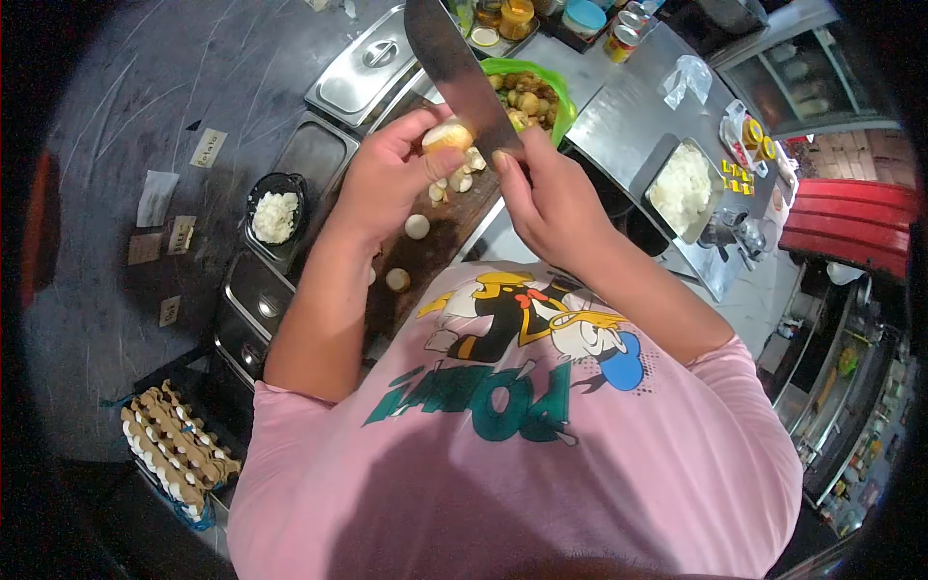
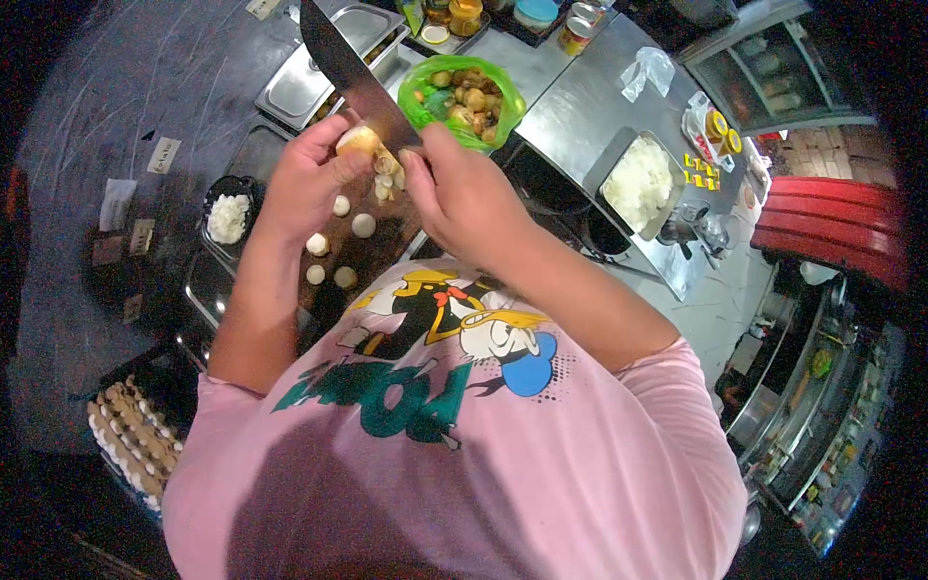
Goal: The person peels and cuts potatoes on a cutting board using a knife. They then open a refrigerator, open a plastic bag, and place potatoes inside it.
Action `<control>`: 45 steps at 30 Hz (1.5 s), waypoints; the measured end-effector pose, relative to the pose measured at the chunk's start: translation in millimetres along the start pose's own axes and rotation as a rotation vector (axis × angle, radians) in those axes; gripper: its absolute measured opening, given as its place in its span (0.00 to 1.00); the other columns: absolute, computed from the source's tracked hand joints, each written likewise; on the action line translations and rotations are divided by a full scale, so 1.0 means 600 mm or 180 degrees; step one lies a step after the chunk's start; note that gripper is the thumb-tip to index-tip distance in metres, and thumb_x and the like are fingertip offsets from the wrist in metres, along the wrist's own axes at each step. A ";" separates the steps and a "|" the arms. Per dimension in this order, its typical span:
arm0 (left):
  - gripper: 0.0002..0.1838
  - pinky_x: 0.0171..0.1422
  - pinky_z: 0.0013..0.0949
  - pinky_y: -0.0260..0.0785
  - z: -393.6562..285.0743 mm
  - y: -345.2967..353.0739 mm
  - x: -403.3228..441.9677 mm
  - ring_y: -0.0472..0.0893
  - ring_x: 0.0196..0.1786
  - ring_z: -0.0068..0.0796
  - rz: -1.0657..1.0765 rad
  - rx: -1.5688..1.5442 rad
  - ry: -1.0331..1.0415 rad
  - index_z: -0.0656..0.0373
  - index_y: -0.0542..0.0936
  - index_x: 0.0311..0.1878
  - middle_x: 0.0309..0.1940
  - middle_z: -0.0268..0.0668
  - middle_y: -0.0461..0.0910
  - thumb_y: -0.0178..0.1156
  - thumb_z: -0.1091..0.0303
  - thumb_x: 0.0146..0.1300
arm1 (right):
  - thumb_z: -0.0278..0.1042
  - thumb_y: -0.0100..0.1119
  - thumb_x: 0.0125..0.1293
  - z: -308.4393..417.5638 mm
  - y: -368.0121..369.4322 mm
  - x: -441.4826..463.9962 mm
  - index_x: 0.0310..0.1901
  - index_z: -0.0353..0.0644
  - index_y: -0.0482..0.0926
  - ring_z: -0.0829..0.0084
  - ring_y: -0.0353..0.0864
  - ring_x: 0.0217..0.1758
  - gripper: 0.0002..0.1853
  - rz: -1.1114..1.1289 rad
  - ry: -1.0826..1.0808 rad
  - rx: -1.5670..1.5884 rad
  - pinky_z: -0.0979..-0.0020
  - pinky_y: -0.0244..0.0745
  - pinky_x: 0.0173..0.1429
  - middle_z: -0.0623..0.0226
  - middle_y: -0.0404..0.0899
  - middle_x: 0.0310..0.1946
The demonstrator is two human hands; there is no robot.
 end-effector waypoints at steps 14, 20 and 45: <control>0.29 0.60 0.27 0.78 -0.042 0.015 -0.022 0.84 0.54 0.19 -0.0126 0.0320 0.0065 0.68 0.79 0.70 0.53 0.33 0.87 0.75 0.69 0.70 | 0.35 0.58 0.82 0.029 -0.007 0.011 0.49 0.37 0.70 0.43 0.85 0.36 0.11 0.0021 0.0116 0.0220 0.54 0.77 0.41 0.47 0.85 0.34; 0.31 0.64 0.28 0.77 -0.048 0.017 -0.023 0.83 0.56 0.20 -0.0224 0.0187 0.0260 0.68 0.76 0.74 0.56 0.35 0.86 0.74 0.69 0.72 | 0.35 0.60 0.80 0.022 0.000 0.001 0.47 0.37 0.69 0.35 0.83 0.35 0.12 -0.0200 -0.0043 0.0118 0.43 0.74 0.37 0.43 0.82 0.30; 0.32 0.70 0.32 0.76 -0.049 0.033 -0.028 0.83 0.62 0.24 0.0063 0.0536 0.0376 0.67 0.78 0.70 0.61 0.38 0.85 0.79 0.76 0.64 | 0.35 0.75 0.67 -0.002 -0.036 0.032 0.62 0.38 0.76 0.53 0.93 0.46 0.25 -0.0061 -0.0066 0.0610 0.59 0.85 0.50 0.52 0.91 0.46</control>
Point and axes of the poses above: each hand's wrist, its own x-axis towards the middle knuckle, its own y-axis out of the palm, z = x × y, the point moved 3 cm from there along x, towards the middle knuckle
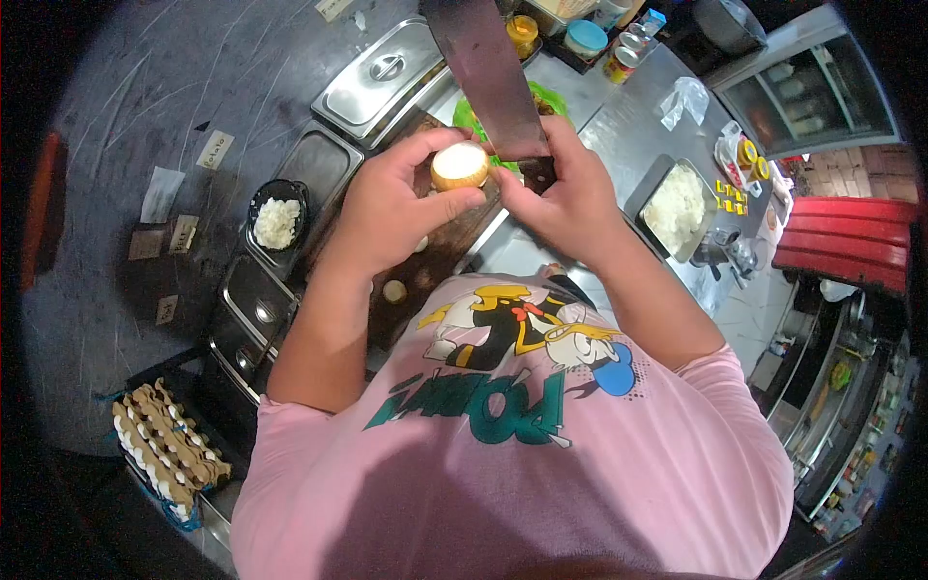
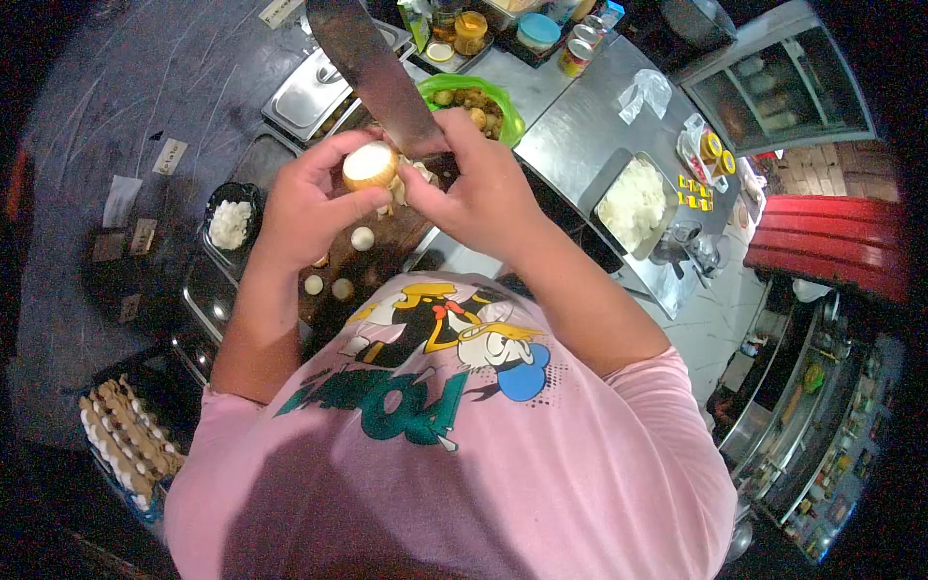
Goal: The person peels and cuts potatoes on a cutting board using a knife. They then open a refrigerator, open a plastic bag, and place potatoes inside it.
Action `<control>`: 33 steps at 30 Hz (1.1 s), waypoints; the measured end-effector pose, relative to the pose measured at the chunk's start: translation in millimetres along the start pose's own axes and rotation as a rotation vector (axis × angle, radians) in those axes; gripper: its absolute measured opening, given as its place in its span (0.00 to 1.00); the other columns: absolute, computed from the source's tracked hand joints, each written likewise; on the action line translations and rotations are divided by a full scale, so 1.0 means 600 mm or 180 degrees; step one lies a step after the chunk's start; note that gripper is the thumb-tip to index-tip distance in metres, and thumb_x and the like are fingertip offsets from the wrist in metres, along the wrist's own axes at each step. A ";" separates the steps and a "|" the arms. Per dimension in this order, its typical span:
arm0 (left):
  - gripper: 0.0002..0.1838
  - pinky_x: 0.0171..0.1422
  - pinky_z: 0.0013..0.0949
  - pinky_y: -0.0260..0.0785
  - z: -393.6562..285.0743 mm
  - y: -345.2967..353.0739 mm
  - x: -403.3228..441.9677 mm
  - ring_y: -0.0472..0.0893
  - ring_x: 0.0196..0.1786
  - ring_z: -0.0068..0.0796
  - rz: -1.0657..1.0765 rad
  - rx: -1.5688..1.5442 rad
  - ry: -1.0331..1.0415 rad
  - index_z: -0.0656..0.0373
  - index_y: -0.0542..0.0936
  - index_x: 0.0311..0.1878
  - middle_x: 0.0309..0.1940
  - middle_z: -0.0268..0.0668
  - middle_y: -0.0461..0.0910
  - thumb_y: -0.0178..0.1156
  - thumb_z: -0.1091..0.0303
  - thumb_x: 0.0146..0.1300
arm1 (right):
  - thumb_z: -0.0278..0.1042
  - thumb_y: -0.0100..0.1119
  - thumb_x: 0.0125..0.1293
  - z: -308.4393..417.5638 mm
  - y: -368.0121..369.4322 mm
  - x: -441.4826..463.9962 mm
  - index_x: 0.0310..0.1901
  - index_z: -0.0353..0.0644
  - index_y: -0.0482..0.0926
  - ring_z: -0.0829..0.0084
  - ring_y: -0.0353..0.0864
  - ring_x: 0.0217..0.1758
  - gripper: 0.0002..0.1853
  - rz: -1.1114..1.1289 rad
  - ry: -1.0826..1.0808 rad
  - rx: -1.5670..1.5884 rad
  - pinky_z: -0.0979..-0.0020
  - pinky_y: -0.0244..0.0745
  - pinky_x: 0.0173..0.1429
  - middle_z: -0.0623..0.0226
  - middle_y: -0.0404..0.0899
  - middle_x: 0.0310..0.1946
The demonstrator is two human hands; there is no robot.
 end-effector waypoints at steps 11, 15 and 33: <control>0.34 0.73 0.35 0.75 -0.014 0.006 -0.003 0.83 0.65 0.27 -0.0025 0.0317 -0.0074 0.66 0.77 0.72 0.63 0.38 0.85 0.76 0.80 0.63 | 0.34 0.74 0.66 -0.010 -0.002 0.007 0.62 0.37 0.74 0.53 0.93 0.47 0.26 -0.0296 -0.0137 -0.0145 0.59 0.86 0.52 0.53 0.91 0.44; 0.34 0.73 0.35 0.75 -0.009 0.005 -0.003 0.83 0.65 0.27 -0.0010 0.0319 -0.0097 0.65 0.77 0.73 0.64 0.37 0.84 0.76 0.80 0.63 | 0.35 0.74 0.66 -0.008 0.003 0.008 0.62 0.37 0.74 0.53 0.93 0.48 0.27 -0.0218 -0.0137 -0.0090 0.58 0.85 0.53 0.52 0.91 0.45; 0.34 0.73 0.35 0.75 0.001 0.008 -0.004 0.82 0.66 0.27 0.0133 0.0165 -0.0228 0.65 0.75 0.74 0.66 0.39 0.82 0.75 0.79 0.65 | 0.36 0.74 0.65 -0.021 0.004 0.013 0.64 0.40 0.74 0.52 0.92 0.48 0.28 -0.0112 -0.0144 -0.0094 0.58 0.85 0.52 0.52 0.90 0.45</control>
Point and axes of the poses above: each hand's wrist, its own x-axis towards the middle knuckle, its own y-axis out of the palm, z = x × y, the point moved 3 cm from there along x, towards the middle knuckle
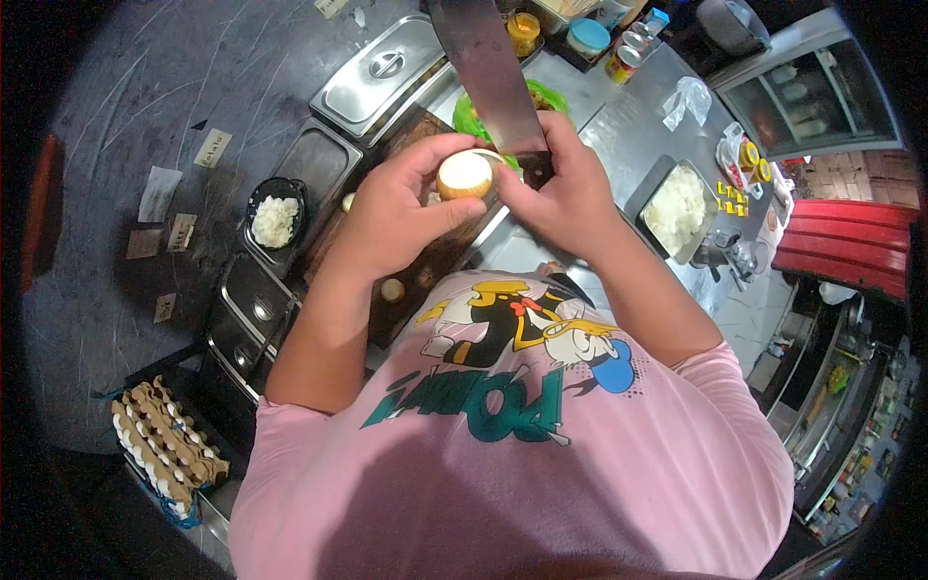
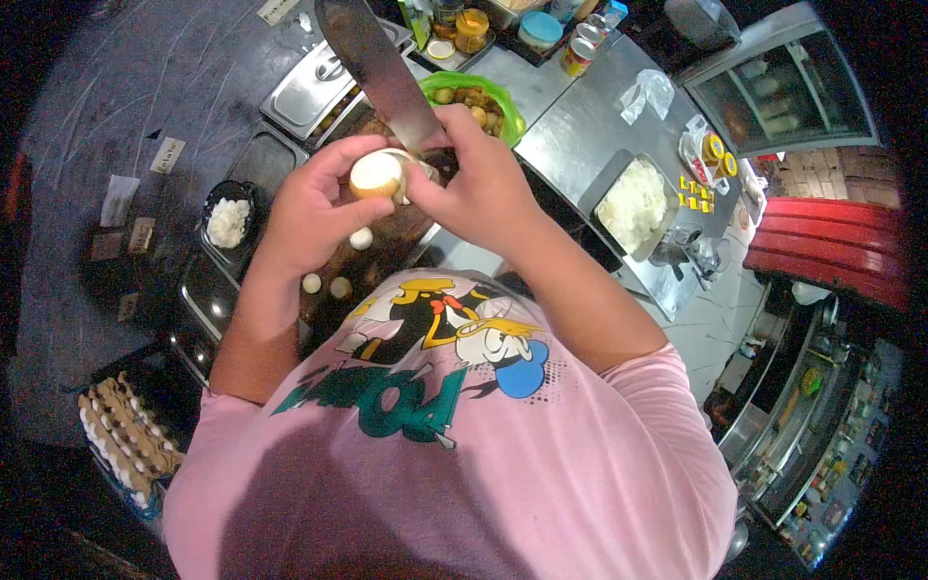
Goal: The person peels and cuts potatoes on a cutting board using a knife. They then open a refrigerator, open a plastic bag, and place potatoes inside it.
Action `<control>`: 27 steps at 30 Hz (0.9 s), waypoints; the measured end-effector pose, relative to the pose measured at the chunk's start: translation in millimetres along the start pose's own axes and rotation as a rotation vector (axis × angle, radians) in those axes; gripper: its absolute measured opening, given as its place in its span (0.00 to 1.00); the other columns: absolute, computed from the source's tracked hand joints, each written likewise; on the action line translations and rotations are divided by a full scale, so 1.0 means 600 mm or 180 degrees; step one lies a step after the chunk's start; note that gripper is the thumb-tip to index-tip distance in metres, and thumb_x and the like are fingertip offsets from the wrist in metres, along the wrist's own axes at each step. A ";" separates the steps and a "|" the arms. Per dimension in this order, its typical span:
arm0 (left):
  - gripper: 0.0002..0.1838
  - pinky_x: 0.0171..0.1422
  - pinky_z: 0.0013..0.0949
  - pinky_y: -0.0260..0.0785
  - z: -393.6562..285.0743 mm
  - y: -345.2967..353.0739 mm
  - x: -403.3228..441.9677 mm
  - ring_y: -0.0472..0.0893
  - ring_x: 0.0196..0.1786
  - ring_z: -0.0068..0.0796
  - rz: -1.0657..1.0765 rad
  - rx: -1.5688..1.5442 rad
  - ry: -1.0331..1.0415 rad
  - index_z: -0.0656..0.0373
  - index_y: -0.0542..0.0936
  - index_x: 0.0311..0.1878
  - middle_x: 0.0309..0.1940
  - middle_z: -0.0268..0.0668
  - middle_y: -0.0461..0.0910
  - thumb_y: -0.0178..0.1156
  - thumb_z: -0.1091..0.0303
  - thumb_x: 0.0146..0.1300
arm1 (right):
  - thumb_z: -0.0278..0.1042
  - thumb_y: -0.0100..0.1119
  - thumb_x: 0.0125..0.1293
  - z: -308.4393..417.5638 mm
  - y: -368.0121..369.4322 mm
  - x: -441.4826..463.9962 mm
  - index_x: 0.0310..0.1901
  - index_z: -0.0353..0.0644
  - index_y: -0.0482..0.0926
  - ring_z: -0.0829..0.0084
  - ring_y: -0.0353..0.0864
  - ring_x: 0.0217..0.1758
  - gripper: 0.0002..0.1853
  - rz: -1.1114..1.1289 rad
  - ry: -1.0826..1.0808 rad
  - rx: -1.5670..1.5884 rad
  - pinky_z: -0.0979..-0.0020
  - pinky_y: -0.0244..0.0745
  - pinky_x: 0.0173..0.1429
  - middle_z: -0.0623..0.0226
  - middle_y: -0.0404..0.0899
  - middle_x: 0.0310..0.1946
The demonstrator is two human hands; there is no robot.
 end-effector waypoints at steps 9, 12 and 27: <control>0.32 0.69 0.34 0.76 0.036 0.000 0.009 0.82 0.64 0.26 0.0176 -0.0974 -0.0102 0.62 0.75 0.74 0.63 0.38 0.82 0.73 0.78 0.67 | 0.33 0.73 0.66 -0.004 0.004 0.001 0.65 0.40 0.74 0.43 0.89 0.50 0.28 -0.0018 -0.0060 -0.0279 0.53 0.84 0.52 0.47 0.87 0.47; 0.28 0.62 0.32 0.77 0.062 0.009 0.008 0.83 0.60 0.26 0.0046 -0.2065 -0.0801 0.59 0.75 0.73 0.61 0.38 0.83 0.71 0.72 0.72 | 0.33 0.71 0.67 -0.001 0.006 0.002 0.65 0.40 0.74 0.42 0.88 0.51 0.27 0.0004 0.0030 -0.0382 0.51 0.83 0.53 0.46 0.86 0.47; 0.21 0.49 0.27 0.76 0.102 -0.005 0.002 0.83 0.46 0.19 0.0563 -0.2159 -0.1323 0.58 0.81 0.62 0.49 0.28 0.85 0.72 0.68 0.68 | 0.28 0.71 0.66 0.003 0.006 0.017 0.65 0.40 0.76 0.54 0.90 0.48 0.26 0.0335 -0.0456 -0.0674 0.61 0.84 0.53 0.53 0.88 0.46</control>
Point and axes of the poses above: each hand's wrist, its own x-axis towards the middle knuckle, its own y-axis out of the palm, z = x × y, the point moved 3 cm from there along x, towards the middle knuckle
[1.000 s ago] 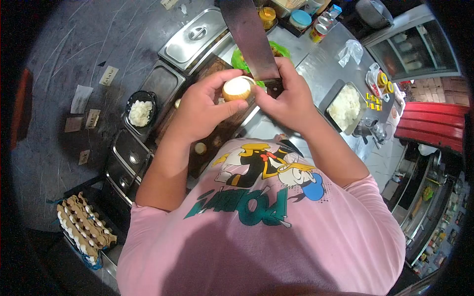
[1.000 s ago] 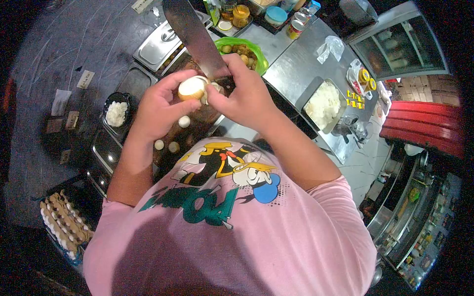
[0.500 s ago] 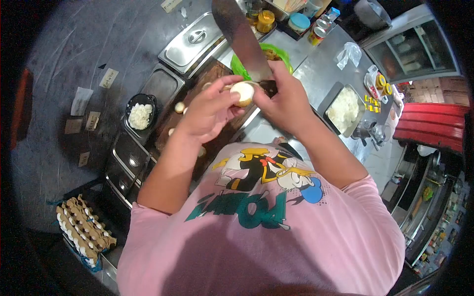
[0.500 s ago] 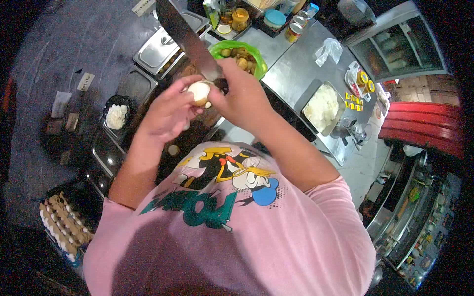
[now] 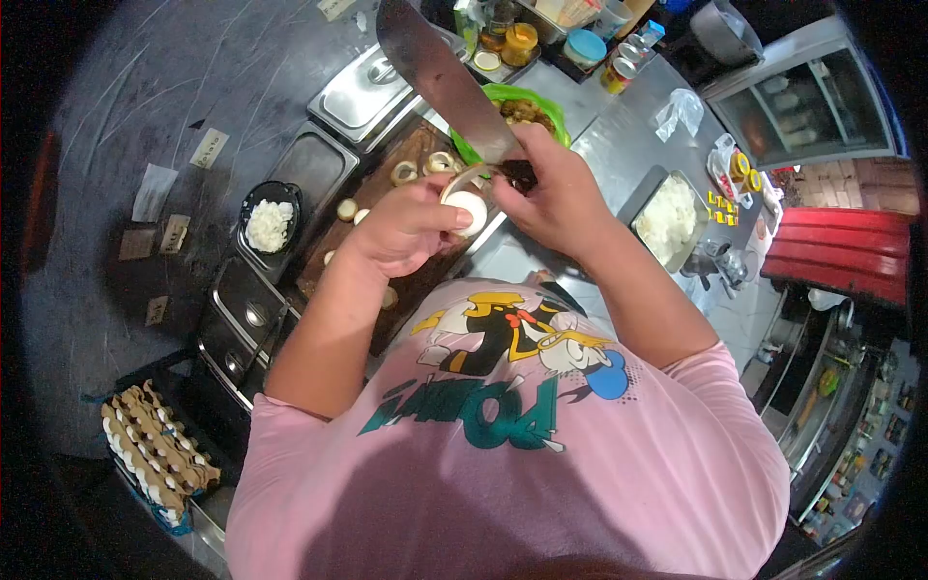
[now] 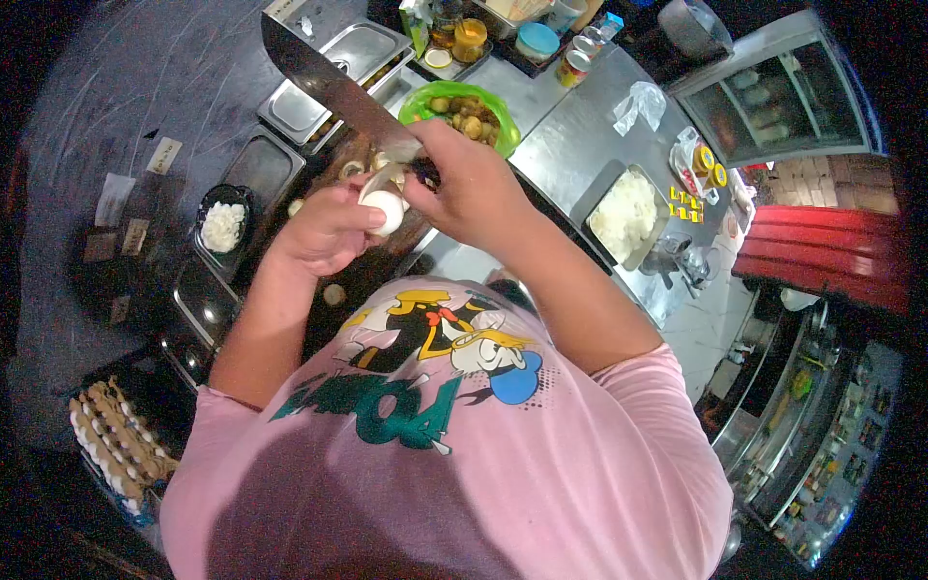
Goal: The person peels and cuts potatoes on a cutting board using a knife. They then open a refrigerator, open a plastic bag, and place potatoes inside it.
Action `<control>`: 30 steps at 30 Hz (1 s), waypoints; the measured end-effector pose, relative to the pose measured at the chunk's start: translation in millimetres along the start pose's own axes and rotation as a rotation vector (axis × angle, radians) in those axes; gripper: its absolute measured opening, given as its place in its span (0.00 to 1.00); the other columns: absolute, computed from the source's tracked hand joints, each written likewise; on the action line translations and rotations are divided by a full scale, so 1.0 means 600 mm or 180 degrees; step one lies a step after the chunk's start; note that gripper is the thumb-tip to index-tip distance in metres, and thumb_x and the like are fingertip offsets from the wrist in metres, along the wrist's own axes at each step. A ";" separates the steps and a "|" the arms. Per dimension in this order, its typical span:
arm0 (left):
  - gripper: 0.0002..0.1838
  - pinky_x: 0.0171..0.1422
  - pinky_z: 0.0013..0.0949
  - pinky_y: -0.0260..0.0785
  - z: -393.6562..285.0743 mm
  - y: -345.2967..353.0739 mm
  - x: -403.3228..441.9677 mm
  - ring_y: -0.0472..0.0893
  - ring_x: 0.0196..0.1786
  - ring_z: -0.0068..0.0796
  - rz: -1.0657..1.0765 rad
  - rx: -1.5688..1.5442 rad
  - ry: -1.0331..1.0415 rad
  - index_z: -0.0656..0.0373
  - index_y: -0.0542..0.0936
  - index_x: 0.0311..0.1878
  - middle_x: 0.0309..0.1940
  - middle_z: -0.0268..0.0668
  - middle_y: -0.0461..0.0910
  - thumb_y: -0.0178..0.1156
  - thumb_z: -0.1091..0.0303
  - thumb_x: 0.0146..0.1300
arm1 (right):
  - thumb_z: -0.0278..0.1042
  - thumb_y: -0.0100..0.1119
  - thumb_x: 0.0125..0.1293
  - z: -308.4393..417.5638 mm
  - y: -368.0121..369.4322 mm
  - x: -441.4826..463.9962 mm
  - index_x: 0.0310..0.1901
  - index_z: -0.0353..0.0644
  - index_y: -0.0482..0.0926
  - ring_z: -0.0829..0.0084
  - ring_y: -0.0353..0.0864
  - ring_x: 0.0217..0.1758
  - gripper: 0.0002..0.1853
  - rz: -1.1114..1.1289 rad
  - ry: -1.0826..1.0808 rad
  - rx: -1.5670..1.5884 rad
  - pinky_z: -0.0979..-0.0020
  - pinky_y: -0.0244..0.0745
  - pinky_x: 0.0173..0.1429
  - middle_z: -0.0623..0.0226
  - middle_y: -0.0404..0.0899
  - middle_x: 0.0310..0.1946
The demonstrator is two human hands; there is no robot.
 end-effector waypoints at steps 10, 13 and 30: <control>0.20 0.43 0.27 0.73 0.015 -0.029 -0.015 0.82 0.44 0.21 -0.0161 -0.0002 -0.0360 0.56 0.83 0.60 0.46 0.31 0.85 0.74 0.67 0.66 | 0.34 0.76 0.63 0.001 0.022 0.023 0.63 0.44 0.75 0.46 0.88 0.51 0.28 0.0168 -0.0429 -0.0181 0.51 0.84 0.52 0.54 0.84 0.50; 0.20 0.42 0.27 0.72 0.023 -0.041 -0.021 0.81 0.41 0.21 0.0127 0.0259 -0.0446 0.58 0.84 0.59 0.43 0.31 0.85 0.74 0.66 0.66 | 0.33 0.76 0.63 0.002 0.031 0.025 0.63 0.44 0.75 0.47 0.88 0.51 0.28 0.0237 -0.0384 -0.0124 0.52 0.84 0.52 0.55 0.84 0.49; 0.23 0.47 0.30 0.81 0.054 -0.084 -0.035 0.86 0.41 0.29 -0.0554 -0.0406 0.0482 0.62 0.78 0.67 0.49 0.41 0.88 0.70 0.68 0.72 | 0.33 0.76 0.63 -0.021 0.051 0.041 0.62 0.42 0.77 0.46 0.89 0.54 0.27 0.0018 0.0059 -0.0259 0.54 0.85 0.55 0.51 0.86 0.51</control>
Point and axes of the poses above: each hand's wrist, its own x-axis towards the middle knuckle, its own y-axis out of the palm, z = x × y, the point moved 3 cm from there along x, towards the middle knuckle
